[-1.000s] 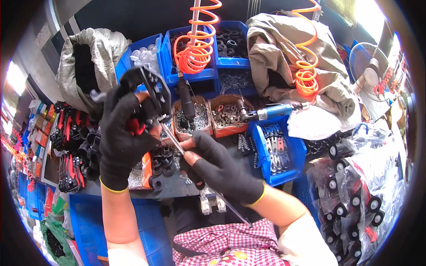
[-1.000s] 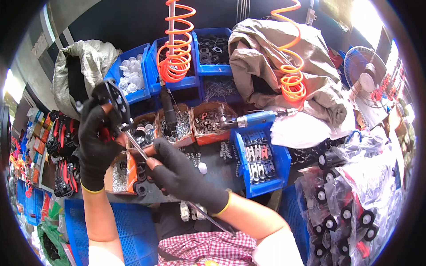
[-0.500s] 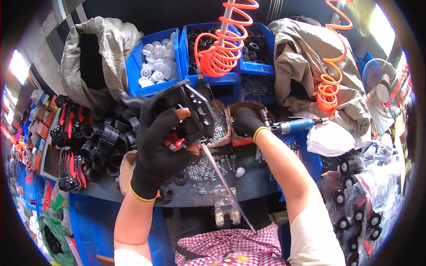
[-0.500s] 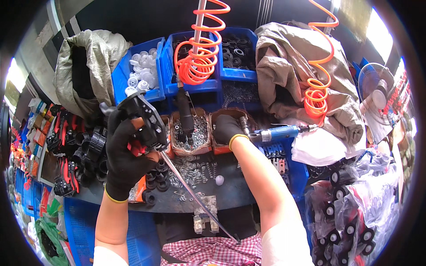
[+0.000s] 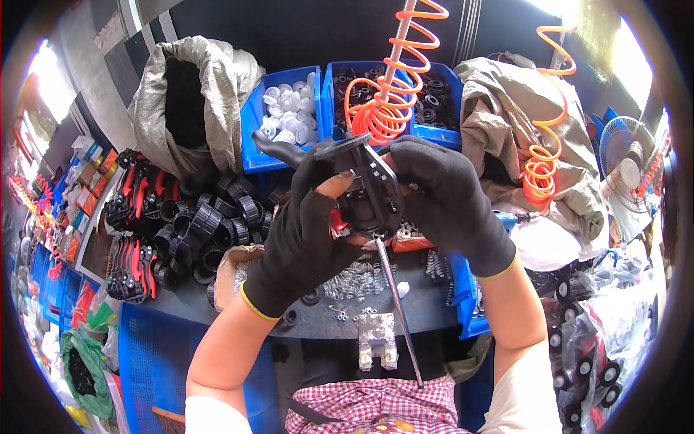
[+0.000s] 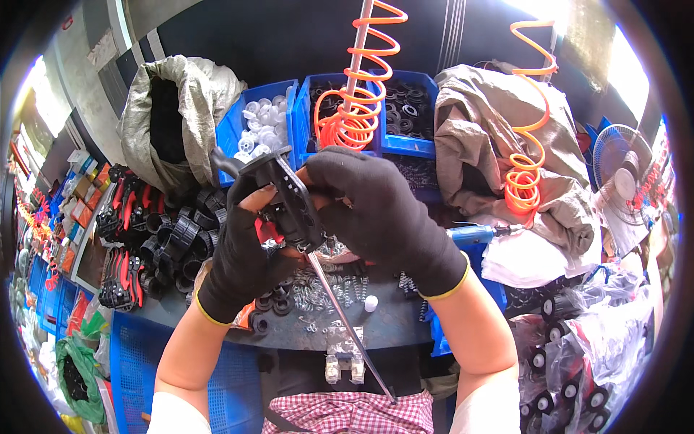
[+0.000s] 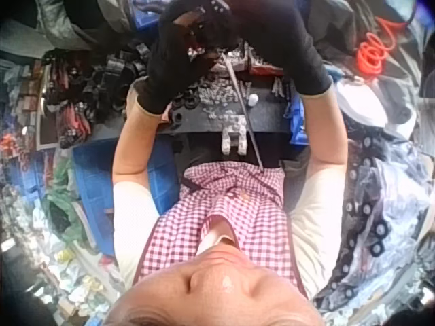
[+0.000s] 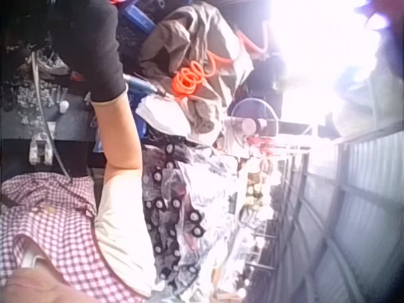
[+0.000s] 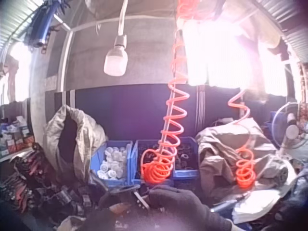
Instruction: The person assembles caulking guns by attaching handles and piston rods, applying adhesive, fastening components with pneumatic tools, screwing on cylinders, and placing completed guns into plastic bags.
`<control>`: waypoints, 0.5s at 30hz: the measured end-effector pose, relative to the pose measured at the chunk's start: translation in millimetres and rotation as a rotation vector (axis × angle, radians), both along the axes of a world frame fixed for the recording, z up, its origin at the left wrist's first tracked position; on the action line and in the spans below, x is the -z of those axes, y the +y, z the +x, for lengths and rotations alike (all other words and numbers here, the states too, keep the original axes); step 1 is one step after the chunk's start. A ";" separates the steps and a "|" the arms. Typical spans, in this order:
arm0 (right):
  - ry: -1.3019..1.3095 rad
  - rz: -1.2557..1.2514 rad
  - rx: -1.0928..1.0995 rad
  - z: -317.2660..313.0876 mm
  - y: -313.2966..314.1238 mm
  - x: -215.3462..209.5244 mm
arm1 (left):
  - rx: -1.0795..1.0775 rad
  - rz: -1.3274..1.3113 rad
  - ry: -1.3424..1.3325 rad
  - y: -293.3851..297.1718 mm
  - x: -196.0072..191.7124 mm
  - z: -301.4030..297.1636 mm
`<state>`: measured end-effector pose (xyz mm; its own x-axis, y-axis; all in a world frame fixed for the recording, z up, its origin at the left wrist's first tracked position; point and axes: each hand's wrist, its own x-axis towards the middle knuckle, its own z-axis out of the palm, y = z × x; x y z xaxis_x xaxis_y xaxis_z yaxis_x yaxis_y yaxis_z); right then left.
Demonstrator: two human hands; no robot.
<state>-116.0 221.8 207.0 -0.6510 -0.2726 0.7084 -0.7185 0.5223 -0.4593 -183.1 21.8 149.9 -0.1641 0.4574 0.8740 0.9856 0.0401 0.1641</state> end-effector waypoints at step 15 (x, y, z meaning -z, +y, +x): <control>0.023 -0.652 0.136 64.1 -63.7 25.2 | -0.205 -0.063 0.078 -8.2 -26.1 67.7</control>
